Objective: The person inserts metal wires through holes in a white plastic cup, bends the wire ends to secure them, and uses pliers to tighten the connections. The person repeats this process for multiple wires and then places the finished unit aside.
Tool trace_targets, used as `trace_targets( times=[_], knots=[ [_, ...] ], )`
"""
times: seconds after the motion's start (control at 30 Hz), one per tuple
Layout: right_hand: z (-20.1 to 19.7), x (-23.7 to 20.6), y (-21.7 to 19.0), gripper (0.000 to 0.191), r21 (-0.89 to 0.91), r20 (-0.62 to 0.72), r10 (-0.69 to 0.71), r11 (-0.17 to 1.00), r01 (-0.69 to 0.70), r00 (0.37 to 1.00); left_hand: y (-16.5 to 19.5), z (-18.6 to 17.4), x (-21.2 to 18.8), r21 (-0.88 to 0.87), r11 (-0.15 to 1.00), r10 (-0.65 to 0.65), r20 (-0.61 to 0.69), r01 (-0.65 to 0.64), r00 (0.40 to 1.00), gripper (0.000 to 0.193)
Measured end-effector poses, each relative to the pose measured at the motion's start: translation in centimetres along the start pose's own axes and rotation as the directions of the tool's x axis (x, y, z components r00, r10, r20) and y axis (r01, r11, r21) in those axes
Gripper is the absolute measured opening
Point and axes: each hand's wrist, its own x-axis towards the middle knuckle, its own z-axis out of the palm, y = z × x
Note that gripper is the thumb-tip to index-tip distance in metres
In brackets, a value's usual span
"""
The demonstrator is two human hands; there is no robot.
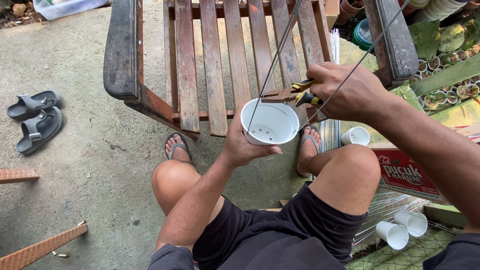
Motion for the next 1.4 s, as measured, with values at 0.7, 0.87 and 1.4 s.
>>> trace_targets(
  times=[0.7, 0.87, 1.4],
  knots=[
    [4.9, -0.9, -0.4, 0.025, 0.486, -0.237, 0.29, 0.862, -0.145, 0.927, 0.7, -0.7, 1.2, 0.004, 0.999, 0.052, -0.124, -0.052, 0.991, 0.12],
    [10.4, -0.2, -1.2, 0.039, 0.776, -0.063, 0.479, 0.575, -0.258, 0.876, -0.4, -1.2, 1.7, -0.02, 0.998, 0.054, -0.19, -0.059, 0.98, 0.115],
    [18.1, 4.0, -0.9, 0.056, 0.301, -0.266, 0.429, 0.888, -0.348, 0.863, -1.4, -1.9, 2.3, 0.115, 0.985, 0.151, -0.243, -0.126, 0.958, 0.09]
  ],
)
